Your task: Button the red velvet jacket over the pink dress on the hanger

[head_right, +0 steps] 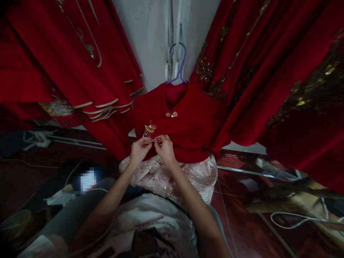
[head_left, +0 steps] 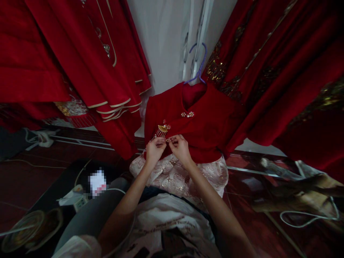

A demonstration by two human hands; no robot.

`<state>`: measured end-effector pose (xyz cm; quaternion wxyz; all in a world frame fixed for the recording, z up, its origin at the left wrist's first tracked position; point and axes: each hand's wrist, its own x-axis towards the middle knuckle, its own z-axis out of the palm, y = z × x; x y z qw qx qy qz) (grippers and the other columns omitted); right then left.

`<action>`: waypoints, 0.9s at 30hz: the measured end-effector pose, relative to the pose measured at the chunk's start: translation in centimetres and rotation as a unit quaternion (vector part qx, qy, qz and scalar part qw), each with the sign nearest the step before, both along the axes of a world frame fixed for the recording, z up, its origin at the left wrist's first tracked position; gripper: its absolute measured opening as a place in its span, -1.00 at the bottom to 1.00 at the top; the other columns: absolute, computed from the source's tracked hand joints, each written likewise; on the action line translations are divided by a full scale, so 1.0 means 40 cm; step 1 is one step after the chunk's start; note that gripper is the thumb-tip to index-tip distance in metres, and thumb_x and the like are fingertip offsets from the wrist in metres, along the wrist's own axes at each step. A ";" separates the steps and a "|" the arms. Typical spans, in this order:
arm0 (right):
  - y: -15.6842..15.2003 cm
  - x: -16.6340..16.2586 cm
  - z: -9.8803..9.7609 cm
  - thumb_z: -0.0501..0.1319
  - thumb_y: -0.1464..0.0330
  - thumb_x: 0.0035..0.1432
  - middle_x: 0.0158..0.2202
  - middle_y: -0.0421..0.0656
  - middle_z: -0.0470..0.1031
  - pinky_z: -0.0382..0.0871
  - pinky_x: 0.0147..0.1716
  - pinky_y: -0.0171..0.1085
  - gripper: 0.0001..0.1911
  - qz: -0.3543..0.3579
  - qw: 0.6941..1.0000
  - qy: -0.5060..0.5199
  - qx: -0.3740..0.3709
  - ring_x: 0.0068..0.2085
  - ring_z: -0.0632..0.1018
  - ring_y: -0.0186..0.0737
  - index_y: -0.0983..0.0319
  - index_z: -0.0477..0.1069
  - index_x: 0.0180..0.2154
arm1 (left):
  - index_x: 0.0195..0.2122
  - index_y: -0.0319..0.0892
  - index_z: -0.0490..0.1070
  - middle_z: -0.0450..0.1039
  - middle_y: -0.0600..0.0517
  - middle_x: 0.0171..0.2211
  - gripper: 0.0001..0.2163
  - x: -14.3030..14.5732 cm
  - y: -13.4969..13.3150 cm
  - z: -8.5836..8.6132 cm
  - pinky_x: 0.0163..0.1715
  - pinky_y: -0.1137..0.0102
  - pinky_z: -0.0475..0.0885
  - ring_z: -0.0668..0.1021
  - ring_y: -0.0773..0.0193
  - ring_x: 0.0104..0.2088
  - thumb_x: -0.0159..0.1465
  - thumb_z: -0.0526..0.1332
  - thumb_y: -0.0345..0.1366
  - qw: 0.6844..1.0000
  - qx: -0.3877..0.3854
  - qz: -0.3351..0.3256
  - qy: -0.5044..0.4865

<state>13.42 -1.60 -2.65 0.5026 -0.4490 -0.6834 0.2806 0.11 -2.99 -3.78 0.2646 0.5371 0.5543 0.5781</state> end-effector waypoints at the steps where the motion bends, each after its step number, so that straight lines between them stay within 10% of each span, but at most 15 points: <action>1: 0.002 -0.004 -0.004 0.17 0.44 0.14 -0.25 -0.11 0.41 0.51 -0.39 -0.37 -0.92 -0.004 1.000 -0.006 0.007 -0.35 0.52 -0.34 0.27 0.43 -0.30 | -0.33 -0.25 0.51 0.58 -0.01 -0.41 -0.83 0.001 0.001 -0.001 -0.30 0.42 0.55 0.62 0.31 -0.39 0.03 0.24 -0.47 1.000 -0.002 -0.003 -0.004; 27: 0.008 -0.011 -0.016 0.10 0.44 0.21 -0.22 -0.07 0.40 0.51 -0.25 -0.28 -0.89 -0.011 0.998 -0.041 0.037 -0.26 0.52 -0.24 0.23 0.40 -0.27 | -0.29 -0.22 0.55 0.61 -0.04 -0.31 -0.84 -0.036 0.020 -0.021 -0.28 0.37 0.56 0.63 0.27 -0.34 0.09 0.28 -0.35 0.996 0.016 -0.086 0.028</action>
